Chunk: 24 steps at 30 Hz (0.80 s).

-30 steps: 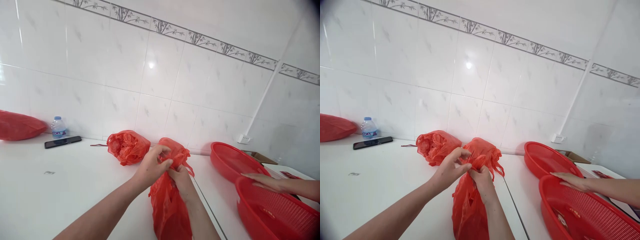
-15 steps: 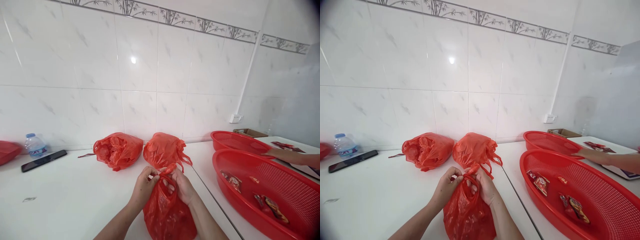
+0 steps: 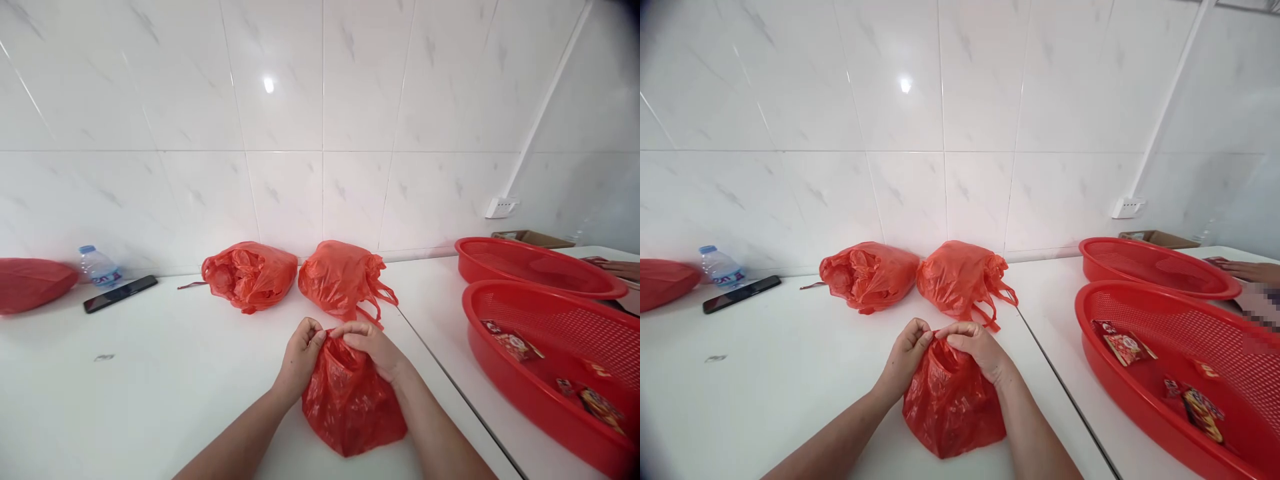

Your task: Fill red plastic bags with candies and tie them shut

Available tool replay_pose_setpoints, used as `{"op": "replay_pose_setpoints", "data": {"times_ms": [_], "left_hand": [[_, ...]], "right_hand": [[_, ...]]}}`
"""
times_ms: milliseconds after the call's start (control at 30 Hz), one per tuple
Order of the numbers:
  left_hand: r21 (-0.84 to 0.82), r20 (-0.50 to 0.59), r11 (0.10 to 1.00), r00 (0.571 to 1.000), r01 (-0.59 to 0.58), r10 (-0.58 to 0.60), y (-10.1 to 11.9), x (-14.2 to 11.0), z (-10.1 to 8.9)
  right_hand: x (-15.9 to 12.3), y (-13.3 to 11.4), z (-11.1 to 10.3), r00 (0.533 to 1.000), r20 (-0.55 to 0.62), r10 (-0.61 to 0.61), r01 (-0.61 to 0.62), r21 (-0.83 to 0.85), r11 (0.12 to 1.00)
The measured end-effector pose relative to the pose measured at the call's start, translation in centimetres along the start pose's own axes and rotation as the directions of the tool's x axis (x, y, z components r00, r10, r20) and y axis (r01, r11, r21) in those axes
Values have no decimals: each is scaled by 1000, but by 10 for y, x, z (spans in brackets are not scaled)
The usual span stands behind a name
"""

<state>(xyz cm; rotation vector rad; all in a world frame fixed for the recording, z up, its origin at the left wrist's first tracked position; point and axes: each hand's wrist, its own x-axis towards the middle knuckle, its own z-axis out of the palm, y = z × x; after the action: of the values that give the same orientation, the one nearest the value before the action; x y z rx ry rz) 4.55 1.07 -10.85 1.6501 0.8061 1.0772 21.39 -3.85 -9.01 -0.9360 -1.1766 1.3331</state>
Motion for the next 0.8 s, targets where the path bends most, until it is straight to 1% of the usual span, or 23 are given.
{"op": "replay_pose_setpoints", "data": {"times_ms": [67,133,167,200,267,333,400,467,533,600,633,667,700,733,800], "left_hand": [[-1,-8,1000,1000,2,-2,0,-1,0],[-1,-23,1000,1000,1,-1,1,-4,0],[1,-30,1000,1000,-1,1,2,-5,0],[5,-34,1000,999,-3,3,3,-6,0],[15,-31,1000,1000,-5,5,5,-9,1],[36,-20,999,1000,-11,12,7,-11,3],[83,-9,996,999,-30,31,8,-14,5],[153,2,987,998,-56,56,8,-15,6],[213,6,974,997,-77,78,6,-14,6],[243,1,966,996,-89,92,4,-13,4],[249,-4,964,995,-93,98,3,-12,3],[251,-9,963,995,-97,102,3,-11,2],[251,-13,962,994,-102,109,3,-10,0],[253,-16,961,992,-114,122,3,-9,-1],[256,-23,954,986,-153,164,5,-7,-4]], "right_hand": [[-1,0,1,997,-13,-77,75,-130,989],[0,1,3,992,-61,-107,87,-264,961],[1,2,4,988,-108,-114,71,-341,937],[3,4,5,977,-170,-128,47,-418,907],[6,8,6,939,-292,-182,-1,-529,848],[10,12,7,903,-360,-235,-17,-576,818],[12,13,7,893,-374,-250,-8,-567,823],[11,12,7,906,-355,-232,7,-536,844],[8,9,6,932,-307,-193,17,-493,870],[5,6,3,971,-217,-103,18,-363,931],[3,5,1,983,-174,-63,12,-280,960],[3,5,-1,987,-154,-40,7,-207,978],[4,6,-4,986,-165,-35,8,-157,988],[5,7,-7,978,-205,-47,18,-143,990],[10,12,-15,936,-336,-109,36,-217,976]]}}
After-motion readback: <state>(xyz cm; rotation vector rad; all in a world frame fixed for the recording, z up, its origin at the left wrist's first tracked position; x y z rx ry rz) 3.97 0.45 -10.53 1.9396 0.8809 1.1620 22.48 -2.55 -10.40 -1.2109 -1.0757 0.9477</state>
